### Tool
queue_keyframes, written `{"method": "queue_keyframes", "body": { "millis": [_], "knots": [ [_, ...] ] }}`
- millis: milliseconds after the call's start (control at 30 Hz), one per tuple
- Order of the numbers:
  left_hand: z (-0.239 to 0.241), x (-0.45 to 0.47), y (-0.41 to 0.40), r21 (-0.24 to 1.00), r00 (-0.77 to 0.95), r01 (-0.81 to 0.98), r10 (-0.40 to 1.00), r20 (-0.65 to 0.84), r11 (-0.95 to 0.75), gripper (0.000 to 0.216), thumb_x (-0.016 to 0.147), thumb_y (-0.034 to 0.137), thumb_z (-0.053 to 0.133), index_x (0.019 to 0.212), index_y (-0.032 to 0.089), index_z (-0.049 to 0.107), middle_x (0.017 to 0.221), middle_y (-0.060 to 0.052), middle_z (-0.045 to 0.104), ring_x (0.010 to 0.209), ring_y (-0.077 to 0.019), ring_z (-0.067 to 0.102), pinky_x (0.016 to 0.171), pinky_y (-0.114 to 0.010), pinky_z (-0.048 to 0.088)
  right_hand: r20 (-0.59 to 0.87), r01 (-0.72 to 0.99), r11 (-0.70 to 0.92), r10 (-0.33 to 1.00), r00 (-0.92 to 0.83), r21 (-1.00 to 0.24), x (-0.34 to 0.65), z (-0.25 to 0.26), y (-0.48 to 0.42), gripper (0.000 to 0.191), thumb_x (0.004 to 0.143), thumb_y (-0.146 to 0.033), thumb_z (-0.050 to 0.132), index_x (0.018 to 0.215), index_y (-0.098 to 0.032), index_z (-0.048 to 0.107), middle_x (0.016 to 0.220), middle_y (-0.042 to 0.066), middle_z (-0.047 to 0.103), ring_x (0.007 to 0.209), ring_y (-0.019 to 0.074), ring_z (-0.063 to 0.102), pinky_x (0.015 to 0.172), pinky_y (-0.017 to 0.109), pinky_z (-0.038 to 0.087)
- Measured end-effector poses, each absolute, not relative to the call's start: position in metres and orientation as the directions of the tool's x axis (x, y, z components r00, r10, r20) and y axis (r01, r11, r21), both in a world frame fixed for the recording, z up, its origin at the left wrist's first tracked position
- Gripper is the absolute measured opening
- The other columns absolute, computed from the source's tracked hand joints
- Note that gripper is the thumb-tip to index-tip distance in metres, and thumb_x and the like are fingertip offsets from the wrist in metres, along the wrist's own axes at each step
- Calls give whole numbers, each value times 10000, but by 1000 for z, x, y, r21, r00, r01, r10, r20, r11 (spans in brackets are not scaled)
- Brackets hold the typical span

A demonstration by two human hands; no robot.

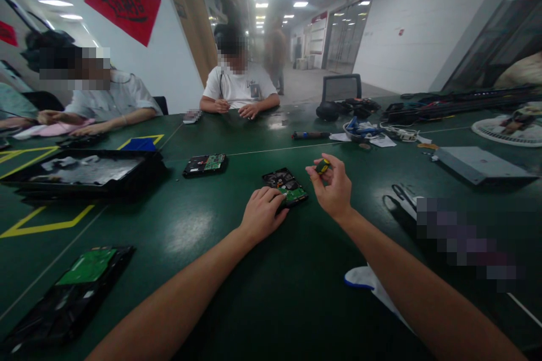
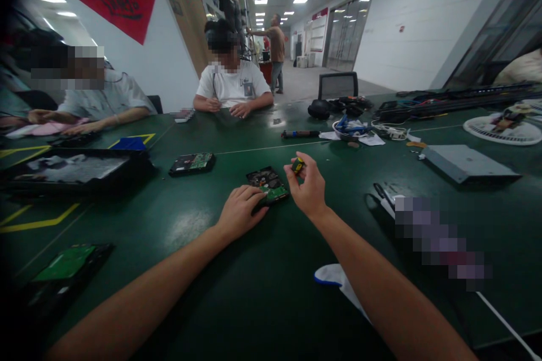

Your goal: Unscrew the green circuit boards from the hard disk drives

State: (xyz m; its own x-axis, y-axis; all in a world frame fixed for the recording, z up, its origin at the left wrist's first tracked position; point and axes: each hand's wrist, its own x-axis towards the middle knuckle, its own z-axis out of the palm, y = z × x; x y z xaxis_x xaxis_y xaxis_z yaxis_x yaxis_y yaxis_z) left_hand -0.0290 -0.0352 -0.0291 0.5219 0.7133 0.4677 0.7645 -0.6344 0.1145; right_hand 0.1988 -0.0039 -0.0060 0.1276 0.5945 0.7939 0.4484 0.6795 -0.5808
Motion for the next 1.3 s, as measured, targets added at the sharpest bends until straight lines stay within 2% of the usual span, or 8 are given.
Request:
{"method": "queue_keyframes", "body": {
  "millis": [367,667,1100,1300],
  "knots": [
    [-28,-28,-37,127,507,770,719,475,-626,273,929,320,669,1179,213,676,1194,-92,682,1120,-293,604,946,-467,501,805,481,671,577,141,-565,200,-8,-2,508,938,-335,701,1400,-275,500,1216,98,690,1012,231,742,849,390,667],
    [-31,-29,-34,200,473,762,741,477,-615,283,909,335,693,1171,228,682,1200,-82,684,1117,-287,608,941,-459,521,786,487,656,607,113,-577,202,-7,-2,493,950,-313,682,1406,-276,498,1243,101,684,1057,239,735,870,395,657],
    [-29,-28,-35,192,464,776,750,471,-600,284,903,338,697,1165,227,695,1170,-87,691,1101,-289,620,939,-466,529,757,452,631,628,180,-630,205,-8,2,493,978,-402,636,1404,-244,444,1212,118,684,981,222,751,831,390,651],
    [-30,-28,-36,198,463,774,751,470,-601,279,907,332,690,1165,227,692,1183,-85,685,1112,-286,610,944,-457,526,754,444,639,641,144,-628,205,-7,0,477,990,-378,618,1409,-235,440,1218,124,680,966,211,756,836,373,648]
  ]
}}
